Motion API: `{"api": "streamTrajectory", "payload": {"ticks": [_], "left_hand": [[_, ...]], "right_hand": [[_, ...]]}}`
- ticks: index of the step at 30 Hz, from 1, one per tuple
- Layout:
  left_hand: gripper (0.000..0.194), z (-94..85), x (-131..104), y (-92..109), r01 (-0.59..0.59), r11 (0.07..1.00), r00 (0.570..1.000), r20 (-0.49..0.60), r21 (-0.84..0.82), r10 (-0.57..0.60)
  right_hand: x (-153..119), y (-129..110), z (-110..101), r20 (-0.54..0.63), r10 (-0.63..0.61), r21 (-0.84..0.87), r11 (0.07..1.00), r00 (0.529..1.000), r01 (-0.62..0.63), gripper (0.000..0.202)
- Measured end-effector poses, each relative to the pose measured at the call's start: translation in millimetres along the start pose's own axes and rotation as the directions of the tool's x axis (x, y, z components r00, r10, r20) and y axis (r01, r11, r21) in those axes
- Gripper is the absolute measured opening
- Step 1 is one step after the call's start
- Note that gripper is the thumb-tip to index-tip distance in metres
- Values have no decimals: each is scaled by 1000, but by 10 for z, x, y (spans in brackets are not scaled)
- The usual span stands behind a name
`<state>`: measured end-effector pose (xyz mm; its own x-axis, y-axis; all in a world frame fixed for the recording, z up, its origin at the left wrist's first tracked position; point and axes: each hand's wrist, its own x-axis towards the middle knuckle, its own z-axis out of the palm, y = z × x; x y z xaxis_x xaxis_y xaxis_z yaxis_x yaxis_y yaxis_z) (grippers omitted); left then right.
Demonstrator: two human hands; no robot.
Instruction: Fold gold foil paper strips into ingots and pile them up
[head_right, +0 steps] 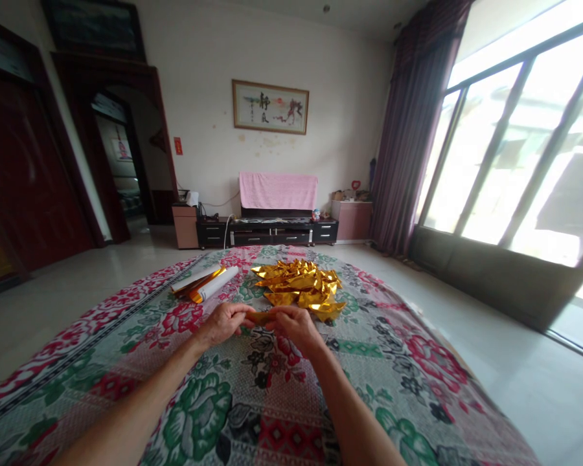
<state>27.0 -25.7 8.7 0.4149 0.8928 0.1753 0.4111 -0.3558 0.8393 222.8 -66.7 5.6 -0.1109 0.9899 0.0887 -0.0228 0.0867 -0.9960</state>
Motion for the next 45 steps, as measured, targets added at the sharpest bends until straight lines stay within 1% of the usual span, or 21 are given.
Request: {"api": "streamTrajectory", "payload": {"ticks": [2,4,6,8,9,11,12,14,16,17,19,21,25,30,35,38,41,45], "left_hand": [[39,10,-4,5,3,1000,1000,-11,4,-3],[40,12,-5,-2,-5,1000,1000,-4,4,5],[41,10,1,-23,-17,1000,1000,12,-2,17],[41,6,10,-46,-25,1000,999,23,3,25],[42,4,14,-51,-29,999,999,21,24,29],[42,-2,15,-40,-46,994,999,2,98,46],[42,-4,12,-22,-61,988,998,-6,141,63],[42,-6,2,32,-100,973,995,-9,206,104],[41,-3,-10,90,-132,964,991,1,231,135],[41,2,-15,113,-144,961,989,6,235,147],[41,14,-23,142,-166,958,986,7,233,169],[41,29,-28,148,-171,961,985,4,217,174],[41,54,-32,140,-136,974,991,25,182,134],[31,65,-34,180,-132,975,991,13,177,132],[30,72,-36,216,-193,950,981,26,246,193],[32,84,-30,194,-173,947,985,39,270,169],[35,89,-20,161,-162,946,987,35,282,159],[35,67,-19,155,-126,963,992,58,236,116]], "right_hand": [[-13,5,15,20,-4,70,998,1000,2,36],[-19,19,12,33,0,96,995,999,-3,37],[-17,35,-5,37,4,94,996,999,-8,38],[-8,44,-28,33,-1,50,999,999,0,37],[-2,43,-41,22,-11,-5,1000,1000,11,36],[10,28,-67,-3,-72,-203,977,997,70,32],[14,13,-76,-4,-124,-325,939,992,116,30],[15,-23,-80,41,-257,-526,816,965,240,25],[5,-60,-63,115,-324,-605,727,939,325,24],[-2,-76,-49,143,-343,-624,697,928,354,25],[-17,-94,-20,177,-371,-655,647,912,390,26],[-25,-93,-5,188,-391,-680,610,901,407,27],[-15,-59,-20,201,-402,-707,572,893,417,31],[-16,-76,2,235,-439,-708,534,867,462,35],[-38,-100,58,275,-443,-727,486,853,486,35],[-25,-66,63,261,-448,-752,461,855,471,35],[3,-22,47,243,-445,-764,459,862,453,33],[31,15,-1,188,-425,-751,518,885,409,31]]}}
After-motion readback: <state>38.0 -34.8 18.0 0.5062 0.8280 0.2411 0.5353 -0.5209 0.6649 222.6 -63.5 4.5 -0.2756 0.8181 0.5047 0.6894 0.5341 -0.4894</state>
